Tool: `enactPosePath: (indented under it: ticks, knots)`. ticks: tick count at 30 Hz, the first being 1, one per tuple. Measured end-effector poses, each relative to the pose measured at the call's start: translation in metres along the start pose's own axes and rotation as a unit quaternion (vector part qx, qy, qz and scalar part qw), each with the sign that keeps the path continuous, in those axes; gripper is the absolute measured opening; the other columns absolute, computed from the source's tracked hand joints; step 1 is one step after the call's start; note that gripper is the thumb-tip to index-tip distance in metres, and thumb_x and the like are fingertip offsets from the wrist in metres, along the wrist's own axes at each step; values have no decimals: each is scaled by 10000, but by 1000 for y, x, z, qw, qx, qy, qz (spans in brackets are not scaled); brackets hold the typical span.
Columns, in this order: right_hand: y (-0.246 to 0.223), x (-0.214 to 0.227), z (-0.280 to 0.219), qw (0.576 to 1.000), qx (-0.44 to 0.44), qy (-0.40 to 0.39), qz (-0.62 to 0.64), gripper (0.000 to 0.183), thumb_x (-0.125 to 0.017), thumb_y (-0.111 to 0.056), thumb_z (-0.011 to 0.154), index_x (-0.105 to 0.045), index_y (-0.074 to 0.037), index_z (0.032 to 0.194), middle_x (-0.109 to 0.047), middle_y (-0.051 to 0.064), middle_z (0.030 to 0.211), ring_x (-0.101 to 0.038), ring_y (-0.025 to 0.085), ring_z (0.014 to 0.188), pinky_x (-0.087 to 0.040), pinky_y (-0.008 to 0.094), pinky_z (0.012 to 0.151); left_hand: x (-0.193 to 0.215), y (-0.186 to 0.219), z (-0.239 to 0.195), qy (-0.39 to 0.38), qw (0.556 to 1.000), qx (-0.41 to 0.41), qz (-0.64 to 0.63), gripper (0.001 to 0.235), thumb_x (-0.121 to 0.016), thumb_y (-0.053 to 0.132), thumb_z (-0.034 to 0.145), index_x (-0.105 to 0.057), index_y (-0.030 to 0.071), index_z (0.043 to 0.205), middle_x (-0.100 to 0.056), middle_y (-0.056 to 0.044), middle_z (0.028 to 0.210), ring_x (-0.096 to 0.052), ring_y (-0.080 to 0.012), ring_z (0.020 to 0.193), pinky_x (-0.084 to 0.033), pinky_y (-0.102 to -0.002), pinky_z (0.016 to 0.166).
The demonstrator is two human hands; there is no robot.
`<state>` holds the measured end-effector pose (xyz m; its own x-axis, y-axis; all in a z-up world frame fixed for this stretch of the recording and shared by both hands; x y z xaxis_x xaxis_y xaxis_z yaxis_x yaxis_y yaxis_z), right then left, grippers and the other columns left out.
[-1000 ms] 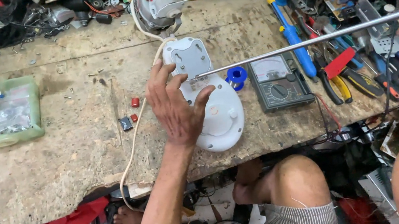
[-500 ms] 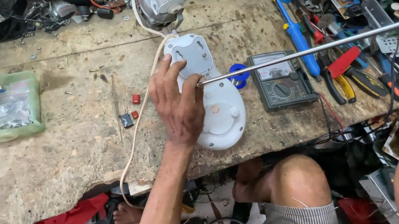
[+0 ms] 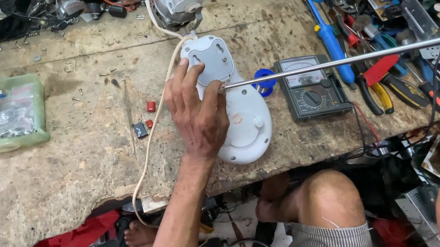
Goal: The person uses a screwdriver to repeatedly tighten and loosen screws on the base of a white handheld appliance. The person holds the device steady with one hand while manipulating the screwdriver with the other, working on multiple screw holes on the bottom casing.
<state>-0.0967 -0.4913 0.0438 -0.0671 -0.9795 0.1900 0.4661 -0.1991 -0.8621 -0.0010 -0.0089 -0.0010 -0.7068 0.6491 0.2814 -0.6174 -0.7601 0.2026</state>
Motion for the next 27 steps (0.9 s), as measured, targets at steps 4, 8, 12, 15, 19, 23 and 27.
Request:
enactPosePath:
  ticks: [4, 8, 12, 15, 19, 23, 27]
  knots:
    - [-7, -13, -5, 977, 47, 56, -200, 675, -246, -554, 1290, -363, 47, 1575, -471, 194, 1360, -551, 323, 1245, -523, 392, 1185, -1, -1, -1, -3, 1000, 2, 2, 148, -556, 178, 1065, -662, 90, 1011, -589, -172, 1323, -513, -401, 1339, -428, -594, 1092]
    - [-11, -29, 8, 973, 85, 85, -195, 606, -319, -525, 1289, -472, 31, 1479, -520, 165, 1196, -585, 334, 1154, -580, 415, 1111, -1, 0, -1, -1, 1000, -1, 6, 97, -573, 136, 1046, -655, 96, 1014, -591, -168, 1322, -518, -404, 1335, -439, -596, 1073]
    - [-13, -38, 11, 977, 60, 87, -186, 631, -339, -610, 1256, -480, -34, 1470, -518, 94, 1208, -582, 275, 1177, -579, 395, 1110, 0, 0, 0, -1, 1000, -1, 5, 96, -585, 147, 1042, -662, 96, 1017, -593, -167, 1322, -518, -403, 1337, -433, -605, 1079]
    - [-12, -35, 7, 975, 67, 85, -196, 642, -323, -600, 1277, -468, -19, 1507, -525, 105, 1217, -585, 297, 1176, -579, 411, 1106, 0, 0, -1, -1, 1000, -1, 5, 88, -596, 152, 1043, -663, 101, 1016, -591, -162, 1324, -515, -400, 1340, -429, -607, 1088]
    - [-21, -44, 7, 973, 72, 92, -197, 570, -319, -540, 1306, -484, -36, 1513, -533, 91, 1221, -594, 284, 1181, -582, 403, 1132, 1, 1, 0, -5, 1000, -6, 6, 55, -608, 113, 1028, -660, 103, 1017, -590, -165, 1323, -522, -408, 1336, -427, -609, 1091]
    - [-23, -50, 8, 973, 63, 116, -190, 554, -332, -546, 1289, -488, -47, 1474, -522, 102, 1201, -587, 289, 1127, -583, 404, 1065, -1, 0, -1, 2, 1000, -5, 7, 66, -621, 148, 1035, -665, 105, 1011, -591, -157, 1318, -523, -401, 1333, -435, -600, 1085]
    - [-28, -57, 10, 972, 48, 135, -186, 479, -329, -486, 1320, -510, -54, 1424, -524, 81, 1159, -588, 259, 1119, -587, 379, 1080, 1, 1, 0, 7, 1000, -5, 8, 77, -611, 148, 1035, -667, 109, 1001, -591, -157, 1309, -524, -397, 1328, -442, -607, 1078]
Point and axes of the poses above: each hand's wrist, its own z-axis towards the middle knuckle, its own x-axis out of the back of the hand, y = z × x, the point moved 2 cm from there along z, towards the middle knuckle
